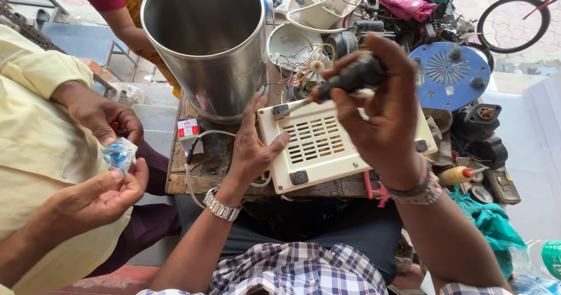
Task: The person disassembles a small white appliance base using a screwdriver, removes screws, and opens the casing. They then handle a small white plastic component and place it into a circular housing, continuing to manipulate internal parts.
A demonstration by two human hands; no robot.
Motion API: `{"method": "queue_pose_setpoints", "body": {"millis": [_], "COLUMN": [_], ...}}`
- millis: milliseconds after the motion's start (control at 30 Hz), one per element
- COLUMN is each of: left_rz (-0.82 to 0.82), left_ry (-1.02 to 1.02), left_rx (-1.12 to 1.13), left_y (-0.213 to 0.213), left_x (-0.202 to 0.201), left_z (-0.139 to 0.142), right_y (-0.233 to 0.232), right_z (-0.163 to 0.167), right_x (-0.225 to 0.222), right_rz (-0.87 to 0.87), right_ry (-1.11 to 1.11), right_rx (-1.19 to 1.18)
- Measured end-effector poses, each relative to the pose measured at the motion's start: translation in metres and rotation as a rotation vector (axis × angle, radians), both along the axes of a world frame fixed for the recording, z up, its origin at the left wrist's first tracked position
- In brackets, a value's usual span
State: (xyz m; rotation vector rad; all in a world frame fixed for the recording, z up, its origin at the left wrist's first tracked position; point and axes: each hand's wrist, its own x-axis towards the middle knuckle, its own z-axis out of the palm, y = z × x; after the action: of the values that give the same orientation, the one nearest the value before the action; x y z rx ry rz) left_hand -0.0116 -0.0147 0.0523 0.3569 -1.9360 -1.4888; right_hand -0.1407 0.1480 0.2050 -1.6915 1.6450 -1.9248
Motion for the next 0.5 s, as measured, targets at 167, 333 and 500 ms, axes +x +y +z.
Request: {"method": "queue_pose_setpoints", "body": {"millis": [167,333,500], "left_rz": [0.018,0.015,-0.002], "left_ry": [-0.022,-0.039,-0.023], "left_rx": [0.034,0.035,0.113], "left_y": [0.001,0.001,0.003], "left_x": [-0.002,0.000,-0.001], "left_z": [0.002,0.003,0.005], "right_y": [-0.037,-0.045,-0.048], "right_z": [-0.003,-0.002,0.007], "right_x": [0.002,0.001,0.000], "right_rz": [-0.012,-0.068,-0.139], "right_ry": [0.230,0.284,0.309], "right_rx": [0.031,0.115,0.163]}}
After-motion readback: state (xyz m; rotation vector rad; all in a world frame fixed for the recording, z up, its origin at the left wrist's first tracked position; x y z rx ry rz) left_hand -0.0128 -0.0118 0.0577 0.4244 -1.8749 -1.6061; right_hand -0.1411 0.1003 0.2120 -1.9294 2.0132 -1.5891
